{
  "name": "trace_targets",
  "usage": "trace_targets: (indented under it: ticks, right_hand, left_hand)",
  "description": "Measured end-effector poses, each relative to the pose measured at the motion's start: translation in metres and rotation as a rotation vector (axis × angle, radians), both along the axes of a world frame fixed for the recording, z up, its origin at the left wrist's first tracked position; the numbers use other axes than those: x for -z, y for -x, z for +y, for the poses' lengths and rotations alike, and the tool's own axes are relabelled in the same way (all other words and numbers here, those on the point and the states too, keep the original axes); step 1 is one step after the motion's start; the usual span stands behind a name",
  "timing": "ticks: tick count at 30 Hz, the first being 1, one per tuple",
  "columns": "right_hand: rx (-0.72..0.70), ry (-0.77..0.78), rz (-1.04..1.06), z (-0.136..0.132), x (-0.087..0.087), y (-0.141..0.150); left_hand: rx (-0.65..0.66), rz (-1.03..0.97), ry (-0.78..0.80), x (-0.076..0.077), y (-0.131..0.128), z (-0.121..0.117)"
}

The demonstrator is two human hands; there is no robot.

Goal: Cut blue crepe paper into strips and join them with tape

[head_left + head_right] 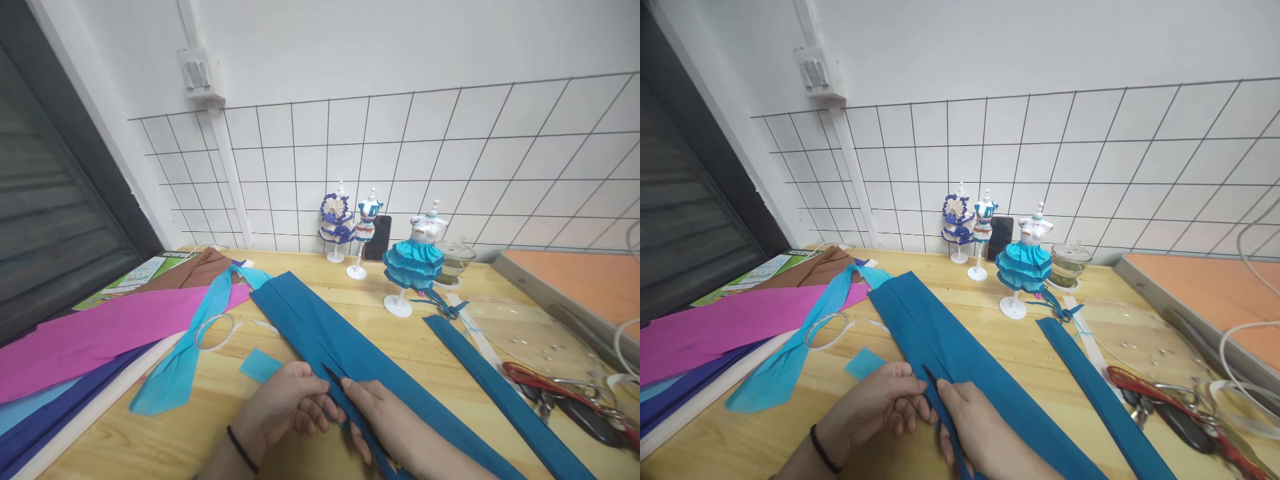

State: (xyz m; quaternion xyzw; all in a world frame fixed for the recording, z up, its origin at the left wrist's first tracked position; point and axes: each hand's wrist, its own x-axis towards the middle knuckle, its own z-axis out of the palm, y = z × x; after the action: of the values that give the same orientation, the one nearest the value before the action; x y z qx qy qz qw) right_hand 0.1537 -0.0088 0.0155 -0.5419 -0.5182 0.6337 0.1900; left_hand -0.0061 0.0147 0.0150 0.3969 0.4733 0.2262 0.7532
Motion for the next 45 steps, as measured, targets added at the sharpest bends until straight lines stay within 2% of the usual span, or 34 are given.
trace_targets:
  ticks: [22, 32, 39, 45]
  right_hand:
    - [-0.040, 0.007, -0.028, 0.001, -0.004, -0.003]
    - [-0.044, -0.031, -0.017, 0.003, 0.003, -0.001]
    - [-0.027, -0.011, -0.047, 0.000, -0.007, -0.002]
    - [-0.006, -0.007, -0.060, 0.000, -0.007, -0.003]
  left_hand:
    - [0.000, 0.007, 0.002, -0.004, -0.002, 0.000]
    - [-0.008, 0.007, 0.003, 0.001, -0.001, 0.000]
    - [-0.009, 0.010, 0.012, -0.001, 0.000, 0.000]
    - [-0.094, 0.024, 0.026, -0.005, 0.004, 0.003]
